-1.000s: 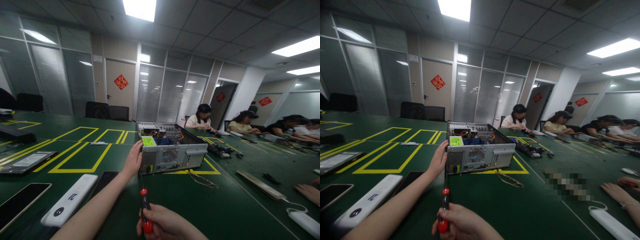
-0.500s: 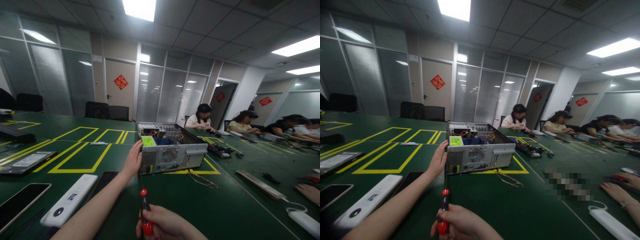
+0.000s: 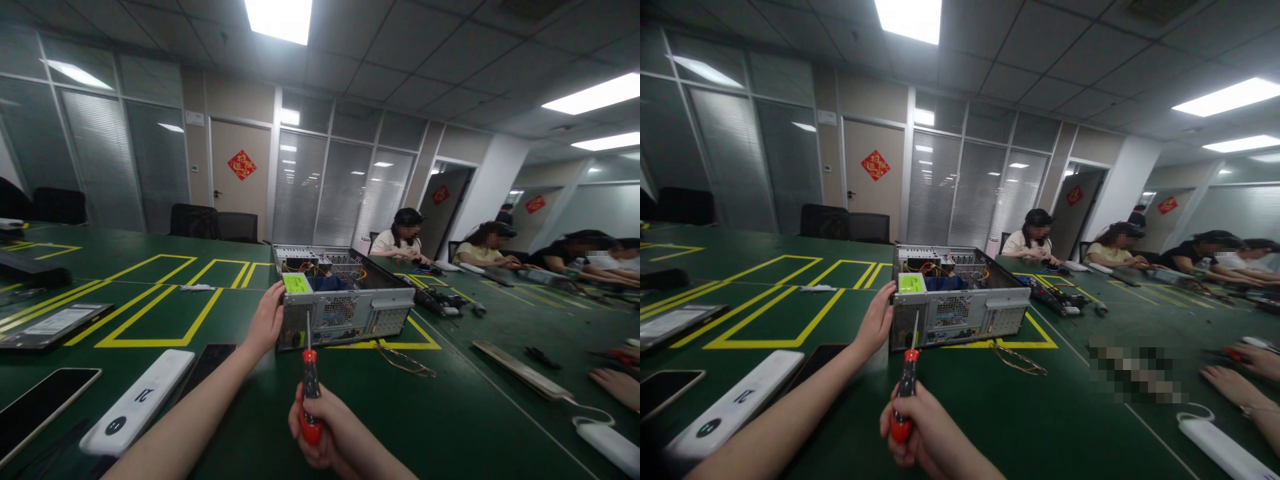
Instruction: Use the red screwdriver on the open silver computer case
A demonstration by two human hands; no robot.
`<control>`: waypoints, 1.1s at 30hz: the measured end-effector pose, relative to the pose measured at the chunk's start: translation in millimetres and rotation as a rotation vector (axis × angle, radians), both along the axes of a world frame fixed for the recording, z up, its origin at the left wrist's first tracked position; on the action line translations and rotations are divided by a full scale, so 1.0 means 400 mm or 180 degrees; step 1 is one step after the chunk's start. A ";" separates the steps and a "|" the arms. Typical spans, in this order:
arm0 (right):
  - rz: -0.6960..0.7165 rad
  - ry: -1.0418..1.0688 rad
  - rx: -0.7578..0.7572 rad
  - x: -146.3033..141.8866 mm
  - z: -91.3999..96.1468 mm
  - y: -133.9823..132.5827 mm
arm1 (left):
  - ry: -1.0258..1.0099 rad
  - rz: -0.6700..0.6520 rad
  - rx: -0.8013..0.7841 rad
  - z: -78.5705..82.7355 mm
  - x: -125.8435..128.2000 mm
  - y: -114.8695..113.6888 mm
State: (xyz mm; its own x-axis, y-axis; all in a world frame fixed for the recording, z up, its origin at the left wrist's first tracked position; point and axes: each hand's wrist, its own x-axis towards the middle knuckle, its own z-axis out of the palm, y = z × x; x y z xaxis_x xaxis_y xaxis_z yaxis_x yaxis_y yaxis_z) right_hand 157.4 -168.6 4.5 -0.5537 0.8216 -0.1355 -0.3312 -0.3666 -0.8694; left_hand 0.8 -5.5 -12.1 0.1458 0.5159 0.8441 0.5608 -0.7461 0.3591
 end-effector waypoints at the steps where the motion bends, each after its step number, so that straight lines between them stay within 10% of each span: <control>1: -0.0071 0.0065 0.0030 0.002 0.005 0.000 | 0.0001 -0.0002 0.0006 0.000 0.000 0.001; 33: -0.0207 -0.0047 -0.0095 0.017 0.020 0.007 | 0.0049 0.0055 0.0047 -0.003 -0.001 0.003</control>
